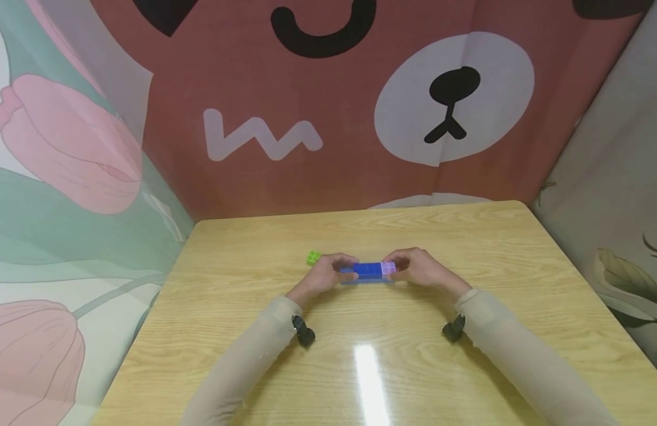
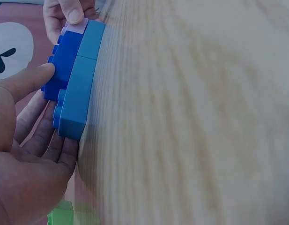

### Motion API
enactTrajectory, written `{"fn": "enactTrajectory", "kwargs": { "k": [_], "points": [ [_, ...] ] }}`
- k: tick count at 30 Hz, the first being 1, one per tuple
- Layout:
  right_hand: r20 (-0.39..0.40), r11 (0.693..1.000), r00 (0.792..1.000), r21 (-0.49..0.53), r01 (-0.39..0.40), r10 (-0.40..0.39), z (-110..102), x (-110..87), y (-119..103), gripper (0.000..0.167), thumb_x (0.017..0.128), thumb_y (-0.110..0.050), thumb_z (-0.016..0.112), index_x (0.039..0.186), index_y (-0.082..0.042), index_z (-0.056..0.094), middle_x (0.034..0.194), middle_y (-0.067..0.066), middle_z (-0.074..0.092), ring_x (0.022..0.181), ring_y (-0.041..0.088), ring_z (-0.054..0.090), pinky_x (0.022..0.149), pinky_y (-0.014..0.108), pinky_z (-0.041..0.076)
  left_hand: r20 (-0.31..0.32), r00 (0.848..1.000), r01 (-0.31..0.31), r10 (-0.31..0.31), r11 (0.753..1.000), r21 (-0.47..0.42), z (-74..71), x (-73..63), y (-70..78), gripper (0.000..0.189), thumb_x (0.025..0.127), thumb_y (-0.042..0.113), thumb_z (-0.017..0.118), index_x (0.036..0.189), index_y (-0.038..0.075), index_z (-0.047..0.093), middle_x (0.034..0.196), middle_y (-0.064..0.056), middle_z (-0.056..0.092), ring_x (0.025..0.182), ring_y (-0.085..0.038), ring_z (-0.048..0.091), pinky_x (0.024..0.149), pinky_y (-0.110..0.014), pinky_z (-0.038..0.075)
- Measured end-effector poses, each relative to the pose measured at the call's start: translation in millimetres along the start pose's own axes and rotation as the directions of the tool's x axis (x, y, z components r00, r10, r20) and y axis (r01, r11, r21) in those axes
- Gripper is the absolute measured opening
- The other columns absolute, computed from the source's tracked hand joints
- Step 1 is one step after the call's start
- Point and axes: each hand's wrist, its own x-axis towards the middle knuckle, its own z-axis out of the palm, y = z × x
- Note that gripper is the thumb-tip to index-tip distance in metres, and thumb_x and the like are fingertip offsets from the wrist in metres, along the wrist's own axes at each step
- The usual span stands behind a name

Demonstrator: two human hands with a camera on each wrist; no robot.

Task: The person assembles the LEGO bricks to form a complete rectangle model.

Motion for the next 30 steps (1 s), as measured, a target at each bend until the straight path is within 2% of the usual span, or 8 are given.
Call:
{"fn": "enactTrajectory", "kwargs": {
  "k": [10, 15, 25, 30],
  "points": [
    [0.017, 1.000, 1.000, 0.016, -0.009, 0.009, 0, -0.7, -4, 0.030, 0.083, -0.023, 0.082, 0.111, -0.018, 0.073, 0.096, 0.000, 0.072, 0.087, 0.016, 0.061, 0.077, 0.031, 0.050, -0.007, 1.000, -0.016, 0.016, 1.000, 0.020, -0.6, 0.4, -0.9, 0.038, 0.088, 0.032, 0.077, 0.125, 0.027, 0.068, 0.128, 0.000, 0.068, 0.116, -0.019, 0.064, 0.097, -0.038, 0.055],
    [0.026, 1.000, 1.000, 0.008, -0.012, 0.012, 0, -0.9, -3, 0.030, 0.084, -0.023, 0.081, 0.112, -0.018, 0.072, 0.097, 0.000, 0.072, 0.088, 0.016, 0.061, 0.077, 0.030, 0.050, -0.016, 0.999, -0.035, 0.035, 0.999, 0.022, -2.5, -0.9, -1.5, 0.039, 0.089, 0.030, 0.077, 0.126, 0.023, 0.068, 0.127, 0.001, 0.069, 0.118, -0.020, 0.064, 0.099, -0.039, 0.053],
    [0.030, 1.000, 1.000, 0.005, 0.001, -0.001, 0, -1.6, 0, 0.030, 0.085, -0.023, 0.081, 0.113, -0.019, 0.072, 0.097, -0.001, 0.071, 0.088, 0.016, 0.060, 0.077, 0.031, 0.050, -0.020, 0.998, -0.068, 0.068, 0.998, -0.018, -13.7, -5.8, -1.6, 0.036, 0.092, 0.027, 0.074, 0.126, 0.018, 0.068, 0.122, 0.002, 0.071, 0.115, -0.018, 0.065, 0.099, -0.039, 0.054],
    [0.030, 1.000, 1.000, 0.006, 0.001, -0.001, 1, -1.9, 1, 0.031, 0.084, -0.025, 0.081, 0.113, -0.021, 0.071, 0.098, -0.002, 0.071, 0.090, 0.016, 0.060, 0.079, 0.032, 0.050, -0.020, 0.996, -0.082, 0.081, 0.997, -0.011, -19.2, -7.6, -2.0, 0.039, 0.092, 0.026, 0.074, 0.128, 0.013, 0.066, 0.123, -0.001, 0.070, 0.114, -0.019, 0.066, 0.099, -0.040, 0.054]
  ]
}}
